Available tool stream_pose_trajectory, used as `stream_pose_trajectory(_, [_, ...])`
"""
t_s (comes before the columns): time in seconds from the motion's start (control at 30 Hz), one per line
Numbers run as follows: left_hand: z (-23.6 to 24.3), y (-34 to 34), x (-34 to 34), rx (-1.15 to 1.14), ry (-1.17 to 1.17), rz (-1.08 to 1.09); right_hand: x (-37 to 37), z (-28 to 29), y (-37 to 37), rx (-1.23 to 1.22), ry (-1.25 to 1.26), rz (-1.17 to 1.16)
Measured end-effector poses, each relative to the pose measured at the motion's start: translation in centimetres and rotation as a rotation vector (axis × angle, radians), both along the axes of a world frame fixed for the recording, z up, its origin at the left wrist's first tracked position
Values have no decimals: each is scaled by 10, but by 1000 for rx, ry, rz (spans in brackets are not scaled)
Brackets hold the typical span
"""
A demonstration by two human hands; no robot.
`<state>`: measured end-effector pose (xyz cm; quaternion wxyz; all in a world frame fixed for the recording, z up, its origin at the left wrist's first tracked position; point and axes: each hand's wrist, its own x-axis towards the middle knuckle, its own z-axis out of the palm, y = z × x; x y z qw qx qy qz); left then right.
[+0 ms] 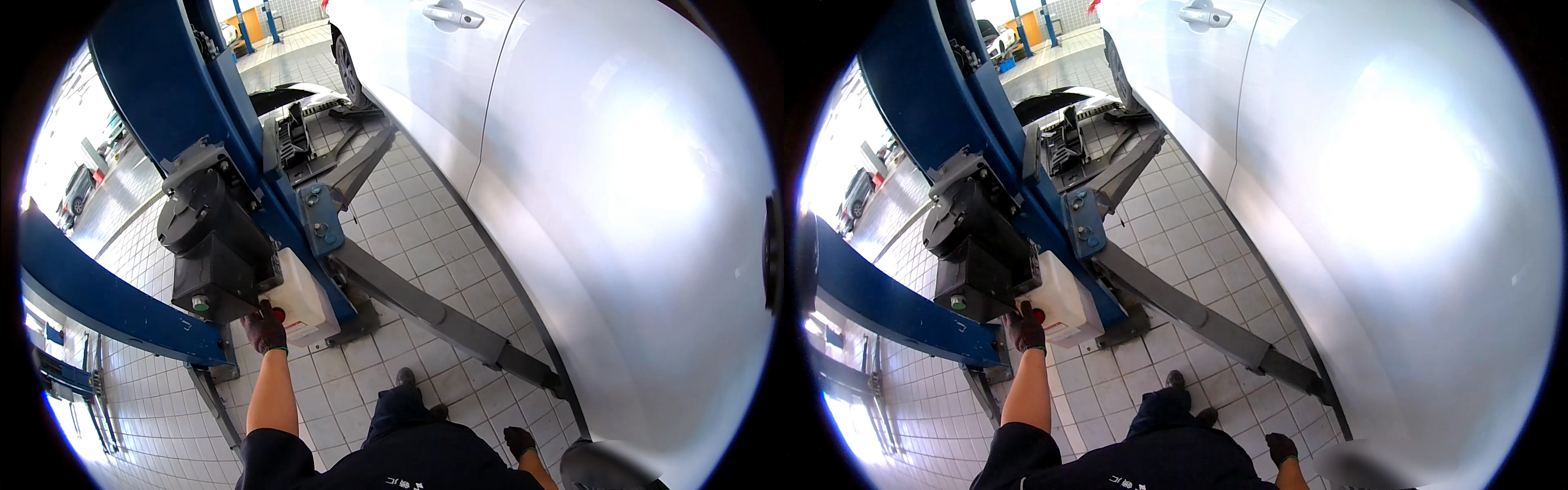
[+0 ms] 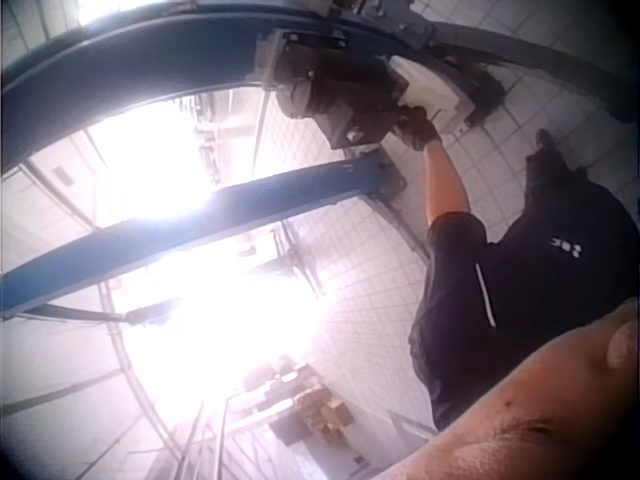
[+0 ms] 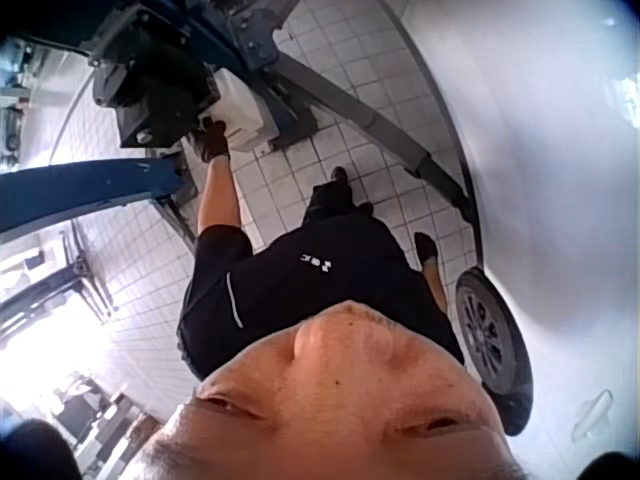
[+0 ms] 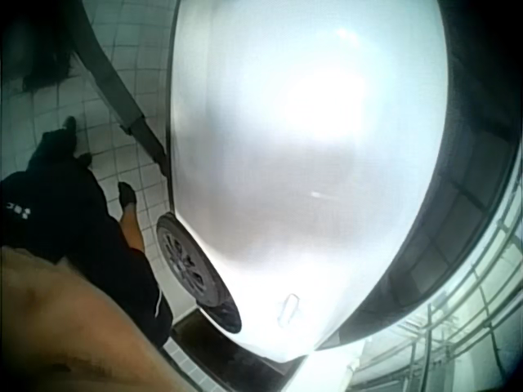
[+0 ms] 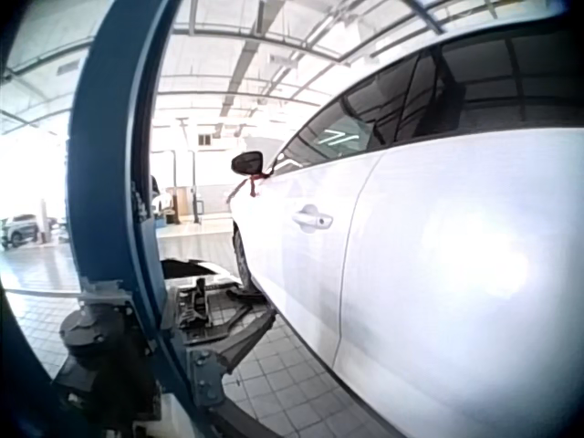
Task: The person operates a vehicle lift to raise a white car, then uses a cordless impact wrench to remove bolts from the front radiator support. They disconnect hoses and wiring, then remove the radiator and associated components from the engine bay.
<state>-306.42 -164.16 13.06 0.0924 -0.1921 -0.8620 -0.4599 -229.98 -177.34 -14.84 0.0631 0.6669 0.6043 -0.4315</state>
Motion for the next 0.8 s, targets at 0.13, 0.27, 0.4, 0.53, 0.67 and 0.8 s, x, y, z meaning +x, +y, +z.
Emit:
stream_pose_trajectory(0.13, [6,-1,5,-36,-4,1,-1,5,2,51,-47,156])
stream_pose_trajectory(0.27, [11,0,7,-27,-3,6,1,4,5,93,-119,309])
stream_pose_trajectory(0.4, [6,-2,1,-30,19,-9,15,-3,6,162,-136,461])
stream_pose_trajectory(0.53, [10,4,1,-39,69,-3,9,0,17,134,-185,464])
stream_pose_trajectory(0.67, [18,6,4,-21,49,-25,5,11,23,131,-177,453])
stream_pose_trajectory(0.8, [23,1,6,-32,42,-19,-4,25,26,149,-108,381])
